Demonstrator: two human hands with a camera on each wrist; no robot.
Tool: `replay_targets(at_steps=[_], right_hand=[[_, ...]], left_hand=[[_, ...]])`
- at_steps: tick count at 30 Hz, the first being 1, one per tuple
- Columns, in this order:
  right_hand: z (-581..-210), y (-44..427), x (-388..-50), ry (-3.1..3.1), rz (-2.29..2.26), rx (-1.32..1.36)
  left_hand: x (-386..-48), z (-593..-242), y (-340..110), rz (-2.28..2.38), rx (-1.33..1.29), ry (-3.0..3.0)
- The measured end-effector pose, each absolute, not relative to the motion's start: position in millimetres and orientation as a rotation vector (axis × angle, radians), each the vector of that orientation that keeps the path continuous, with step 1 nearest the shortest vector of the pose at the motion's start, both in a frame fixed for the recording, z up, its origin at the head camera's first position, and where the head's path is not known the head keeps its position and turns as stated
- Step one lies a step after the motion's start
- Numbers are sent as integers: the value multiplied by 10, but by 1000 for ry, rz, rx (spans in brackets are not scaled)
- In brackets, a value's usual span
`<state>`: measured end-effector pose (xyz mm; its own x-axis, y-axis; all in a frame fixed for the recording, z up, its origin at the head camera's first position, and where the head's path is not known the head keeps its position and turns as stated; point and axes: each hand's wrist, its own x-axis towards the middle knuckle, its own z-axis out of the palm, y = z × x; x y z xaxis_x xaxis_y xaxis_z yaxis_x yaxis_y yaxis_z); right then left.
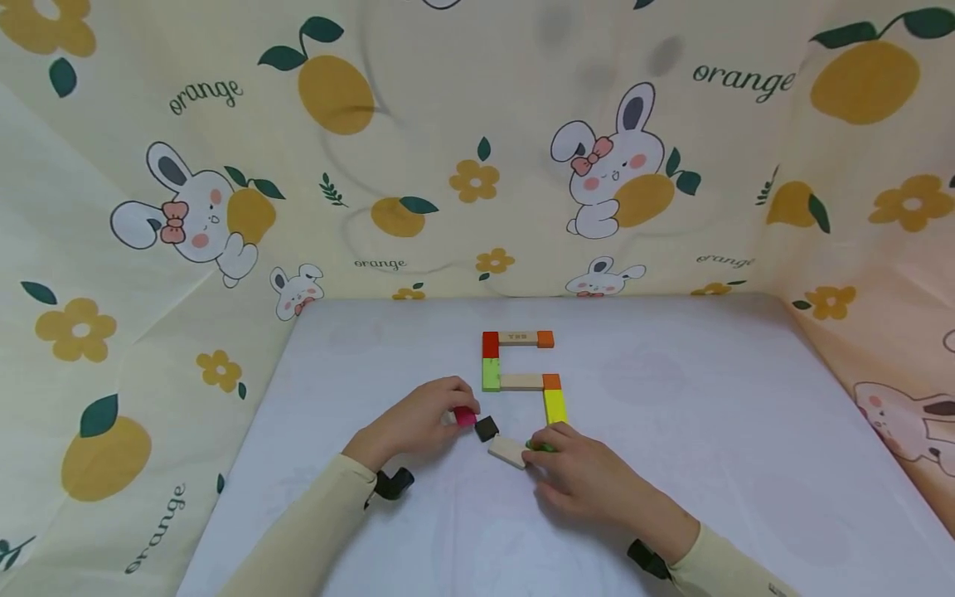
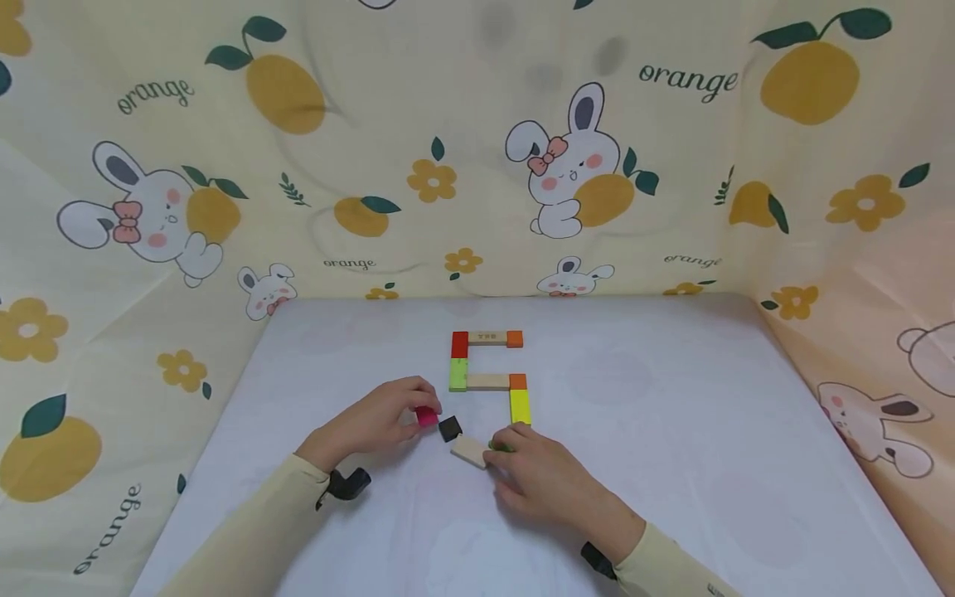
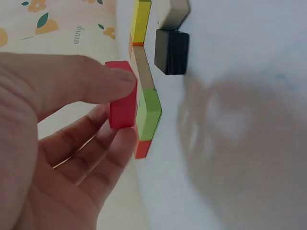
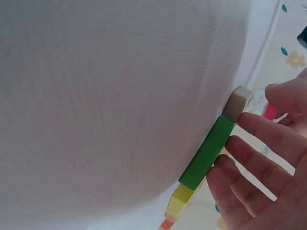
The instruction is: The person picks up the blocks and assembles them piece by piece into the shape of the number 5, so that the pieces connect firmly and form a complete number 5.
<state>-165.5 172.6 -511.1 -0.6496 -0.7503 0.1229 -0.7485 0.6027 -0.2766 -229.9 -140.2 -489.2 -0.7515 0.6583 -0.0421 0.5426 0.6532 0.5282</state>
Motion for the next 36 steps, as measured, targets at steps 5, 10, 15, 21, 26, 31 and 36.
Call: replay_targets(at_steps=[5,10,15,21,26,31,36], right_hand=[[-5120,1722,-1649,2814,-489,-1338],[-5121,1717,-1646,2811,-493,-1350],[-5119,1716,-1650,2813,-489,-1342],[-5126,1709,-1655,2796,-473,-1303],[-5115,1713,-1656,2797,-478,-1315],[-5106,1721,-1654,2802,-483,-1332],[-5100,1728,-1653,2801,-483,-1328]], left_hand=[[-2465,-4934,-1242,663,972,2643],[-2552,-5029,-1145,606,951,2652],[-2594,-5127,-1116,612,974,2659],[-2586,-5193,-1121,639,1000,2639],[-2551,-5192,-1117,645,1000,2627],[-2523,-5164,-1103,647,981,2618],[-2514,-5161,-1103,631,991,2622]])
